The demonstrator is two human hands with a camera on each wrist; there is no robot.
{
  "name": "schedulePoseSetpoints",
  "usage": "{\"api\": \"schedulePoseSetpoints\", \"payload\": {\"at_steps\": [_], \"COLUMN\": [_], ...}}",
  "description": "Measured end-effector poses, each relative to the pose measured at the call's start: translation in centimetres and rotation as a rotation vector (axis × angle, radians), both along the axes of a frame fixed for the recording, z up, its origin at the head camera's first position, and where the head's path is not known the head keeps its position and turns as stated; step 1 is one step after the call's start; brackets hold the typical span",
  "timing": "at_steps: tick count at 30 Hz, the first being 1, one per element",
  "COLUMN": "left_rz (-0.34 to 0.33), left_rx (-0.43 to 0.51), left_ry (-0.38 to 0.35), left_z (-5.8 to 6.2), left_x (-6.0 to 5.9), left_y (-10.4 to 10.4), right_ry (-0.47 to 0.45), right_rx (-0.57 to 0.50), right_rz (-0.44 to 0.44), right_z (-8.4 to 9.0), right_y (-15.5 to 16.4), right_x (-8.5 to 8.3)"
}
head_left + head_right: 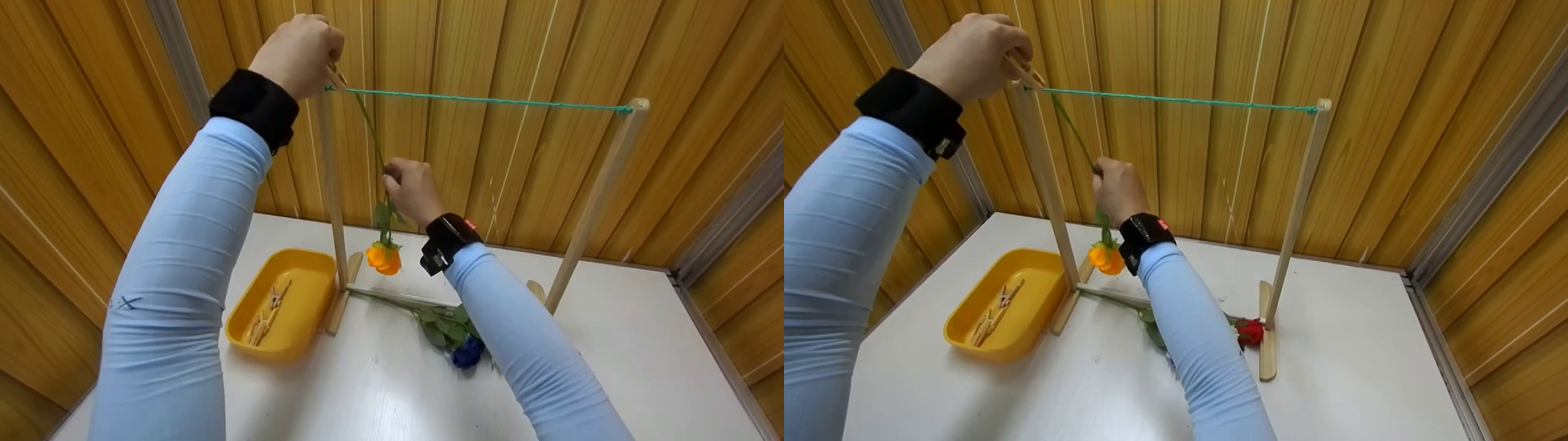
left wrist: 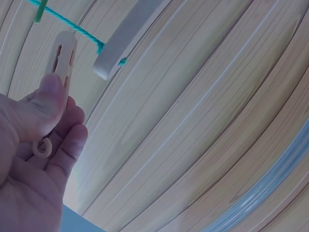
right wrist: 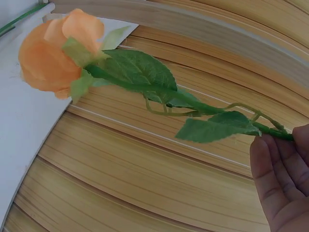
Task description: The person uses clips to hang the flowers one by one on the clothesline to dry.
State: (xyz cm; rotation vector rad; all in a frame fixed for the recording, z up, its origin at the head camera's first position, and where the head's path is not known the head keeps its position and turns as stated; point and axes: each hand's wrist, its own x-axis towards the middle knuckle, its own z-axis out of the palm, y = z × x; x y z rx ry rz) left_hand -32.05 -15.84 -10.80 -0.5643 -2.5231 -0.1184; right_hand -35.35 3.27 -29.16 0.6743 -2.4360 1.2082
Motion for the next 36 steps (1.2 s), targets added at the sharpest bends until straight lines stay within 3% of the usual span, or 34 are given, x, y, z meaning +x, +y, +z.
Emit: {"api": "schedulePoseSetpoints", "payload": {"at_steps": [5, 13, 24, 36], "left_rz": [0.001, 0.025, 0.023, 0.024], "left_rx": [-0.006, 0.014, 0.038, 0.030], "left_ry": [0.012, 0.002, -0.037, -0.055], "left_z": [-0.2, 0.2, -0.1, -0.2], "left_x": [-0.2, -0.2, -0.6, -0.5], "left_y": [0.1, 0.3, -0.3, -0.2], "right_ry": [0.004, 0.082, 0.026, 0.042], "right_rx": [-0.020, -0.087, -0.096, -0.082], "right_rz": [-0.020, -0.066, -0.076, -0.065], "right_z": [-0.3, -0.3, 0.1, 0.1], "right_y": [-0.8, -2.2, -4.4, -5.1], "right_x": [0.1, -0.2, -0.1, -0.2]}}
